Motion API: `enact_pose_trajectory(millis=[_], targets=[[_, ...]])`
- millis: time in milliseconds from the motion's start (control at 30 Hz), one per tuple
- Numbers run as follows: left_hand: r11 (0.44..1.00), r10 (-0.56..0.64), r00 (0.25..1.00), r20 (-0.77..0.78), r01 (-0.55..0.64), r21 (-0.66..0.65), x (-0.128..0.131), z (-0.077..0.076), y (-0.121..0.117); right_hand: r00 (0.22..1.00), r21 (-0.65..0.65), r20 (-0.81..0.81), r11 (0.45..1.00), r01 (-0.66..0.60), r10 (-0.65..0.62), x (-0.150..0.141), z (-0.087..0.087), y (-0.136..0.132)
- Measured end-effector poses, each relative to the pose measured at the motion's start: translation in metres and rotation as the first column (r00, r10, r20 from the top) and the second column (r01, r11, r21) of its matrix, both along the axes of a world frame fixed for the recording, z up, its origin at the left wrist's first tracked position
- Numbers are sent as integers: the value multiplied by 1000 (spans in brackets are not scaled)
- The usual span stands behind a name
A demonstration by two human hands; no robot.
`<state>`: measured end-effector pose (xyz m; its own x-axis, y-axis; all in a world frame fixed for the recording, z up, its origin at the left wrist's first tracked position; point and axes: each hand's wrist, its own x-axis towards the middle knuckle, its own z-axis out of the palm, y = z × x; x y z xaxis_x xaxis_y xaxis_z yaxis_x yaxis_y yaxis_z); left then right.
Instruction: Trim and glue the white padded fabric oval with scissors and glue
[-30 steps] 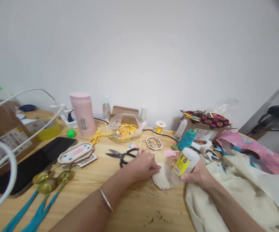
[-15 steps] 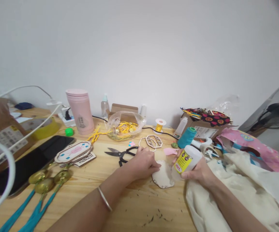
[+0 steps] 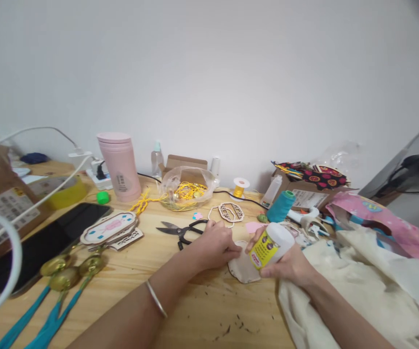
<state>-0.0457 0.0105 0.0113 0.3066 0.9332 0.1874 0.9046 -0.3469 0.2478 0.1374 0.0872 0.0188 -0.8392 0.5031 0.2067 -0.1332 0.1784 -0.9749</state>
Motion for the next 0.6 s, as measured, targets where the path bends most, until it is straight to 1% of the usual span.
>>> enact_pose_trajectory(millis=[167,333,600], targets=[[1000,3,1000,6,-3,1,0,-2,0,1000,23,10,999,28,-28,0,0,0],[1000,9,1000,4,-9,-1,0,-2,0,999,-9,-40,1000,-13,13,-4,1,-3],[1000,6,1000,11,-6,-5,0,-1,1,999,-50,-23,998,28,-29,-4,-4,-1]])
